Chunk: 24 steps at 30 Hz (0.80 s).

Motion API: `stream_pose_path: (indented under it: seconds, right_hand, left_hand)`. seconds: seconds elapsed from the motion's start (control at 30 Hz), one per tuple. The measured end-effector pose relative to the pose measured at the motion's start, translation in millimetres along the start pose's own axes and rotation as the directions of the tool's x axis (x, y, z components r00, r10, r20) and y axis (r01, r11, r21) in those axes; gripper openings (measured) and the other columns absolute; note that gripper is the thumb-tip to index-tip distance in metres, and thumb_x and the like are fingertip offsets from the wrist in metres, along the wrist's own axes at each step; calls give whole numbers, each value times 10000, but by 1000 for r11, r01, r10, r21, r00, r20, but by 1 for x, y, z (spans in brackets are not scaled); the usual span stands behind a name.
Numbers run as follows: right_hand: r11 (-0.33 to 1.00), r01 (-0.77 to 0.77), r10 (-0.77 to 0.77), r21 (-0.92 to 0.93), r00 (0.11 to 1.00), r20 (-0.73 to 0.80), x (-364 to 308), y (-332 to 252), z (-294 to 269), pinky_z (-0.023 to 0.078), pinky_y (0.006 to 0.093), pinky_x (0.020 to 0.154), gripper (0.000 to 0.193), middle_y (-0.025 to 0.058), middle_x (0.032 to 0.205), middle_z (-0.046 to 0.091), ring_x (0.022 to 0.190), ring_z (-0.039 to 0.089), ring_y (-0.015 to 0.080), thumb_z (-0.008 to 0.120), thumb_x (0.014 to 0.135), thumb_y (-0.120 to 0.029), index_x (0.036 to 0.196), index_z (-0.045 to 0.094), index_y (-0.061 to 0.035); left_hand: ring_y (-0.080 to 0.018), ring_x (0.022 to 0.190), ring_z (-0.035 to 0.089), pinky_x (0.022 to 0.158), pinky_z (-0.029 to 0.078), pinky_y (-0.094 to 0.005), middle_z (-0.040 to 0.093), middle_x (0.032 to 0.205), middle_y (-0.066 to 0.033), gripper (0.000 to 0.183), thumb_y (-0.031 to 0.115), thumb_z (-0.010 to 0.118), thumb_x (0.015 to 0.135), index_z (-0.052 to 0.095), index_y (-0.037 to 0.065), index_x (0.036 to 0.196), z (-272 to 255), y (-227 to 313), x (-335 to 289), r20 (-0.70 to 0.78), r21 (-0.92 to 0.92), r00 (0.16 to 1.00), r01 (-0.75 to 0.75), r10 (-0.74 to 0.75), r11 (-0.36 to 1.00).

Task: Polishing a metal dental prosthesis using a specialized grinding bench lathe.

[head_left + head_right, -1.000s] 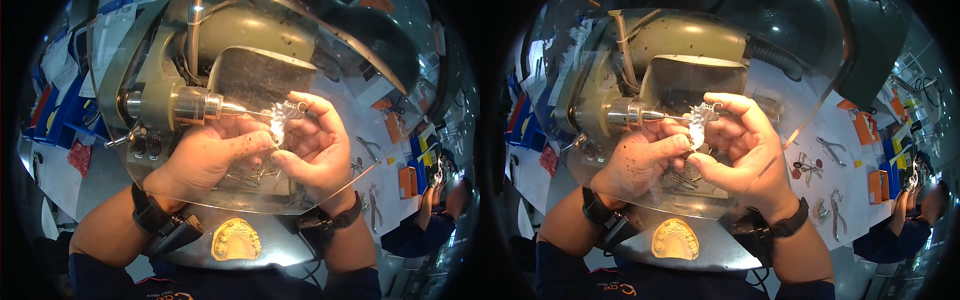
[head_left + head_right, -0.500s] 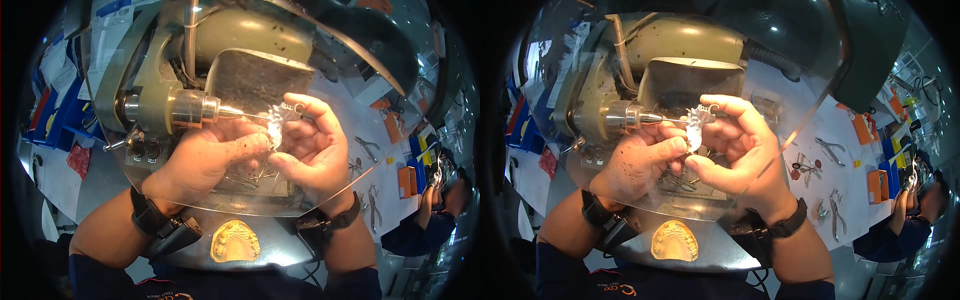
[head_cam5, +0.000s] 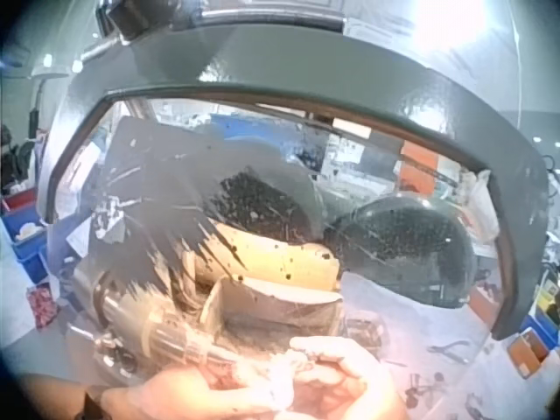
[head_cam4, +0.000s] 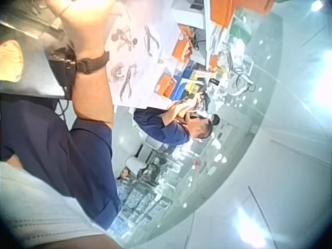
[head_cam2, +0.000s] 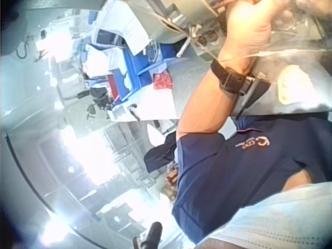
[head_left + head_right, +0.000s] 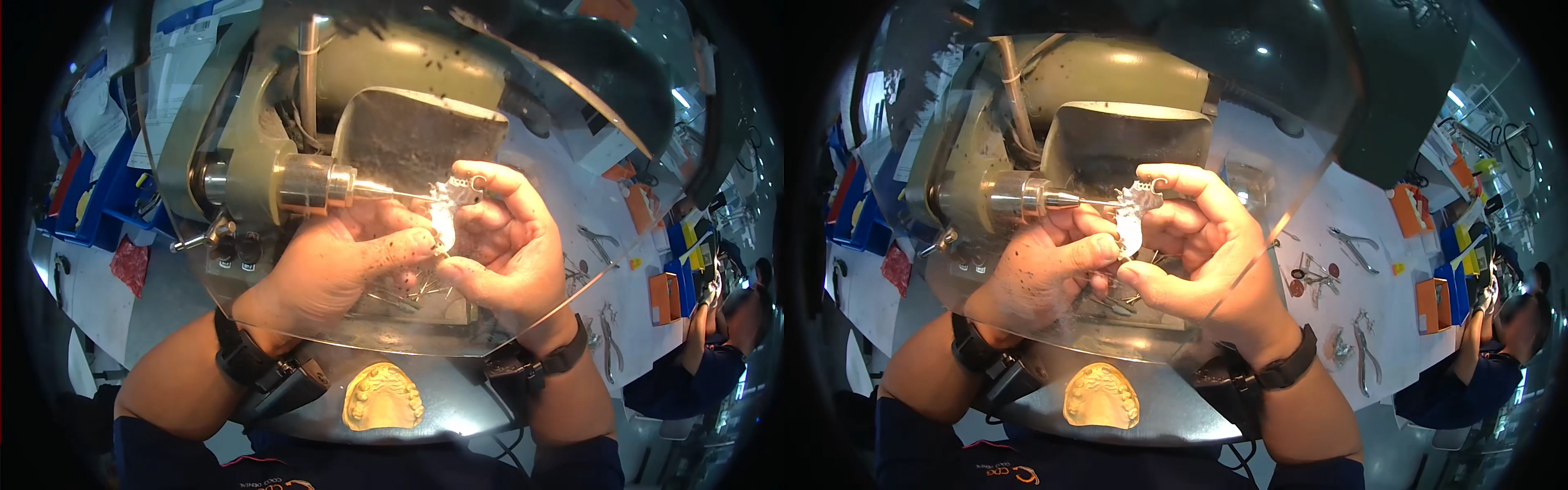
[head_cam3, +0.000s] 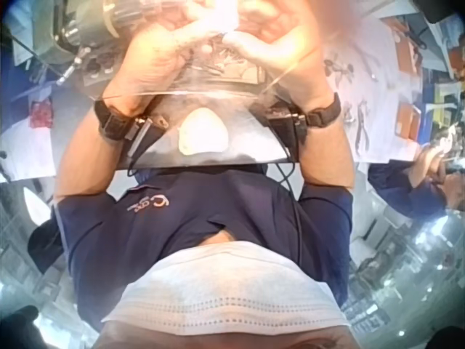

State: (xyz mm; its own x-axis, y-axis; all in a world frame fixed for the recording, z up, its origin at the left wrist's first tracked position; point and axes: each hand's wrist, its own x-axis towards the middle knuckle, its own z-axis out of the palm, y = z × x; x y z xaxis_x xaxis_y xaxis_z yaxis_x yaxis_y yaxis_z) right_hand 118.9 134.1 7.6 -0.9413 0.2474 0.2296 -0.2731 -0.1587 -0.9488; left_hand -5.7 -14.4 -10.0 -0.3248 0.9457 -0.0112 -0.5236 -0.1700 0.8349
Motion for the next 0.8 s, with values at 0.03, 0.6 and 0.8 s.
stream_pose_path:
  seconds: [0.03,0.6,0.8]
  right_hand:
    - [1000,-7,7,0,1000,-12,0,0,1,456,305,911,670,123,1083,622,1019,593,171,674,712,86,1300,369,-16]
    - [999,-11,11,40,1000,12,0,2,0,470,289,879,695,103,1044,624,1029,571,154,678,727,65,1336,356,-24]
    - [1000,-23,23,-4,1000,0,0,1,1,474,290,876,686,115,1057,624,1034,571,164,675,729,65,1332,360,-23]
  left_hand:
    - [-75,750,570,662,470,-202,651,902,-28,169,114,642,866,642,17,1005,1,-2,1,-21,-15,1000,-5,4,1000]
    - [-86,748,578,647,481,-207,628,900,-39,109,90,612,874,614,25,962,3,0,-1,-15,23,1000,-18,19,1000]
    - [-83,742,576,651,486,-220,645,928,-35,146,122,636,872,650,21,976,-2,-3,1,15,-7,1000,-9,9,1000]
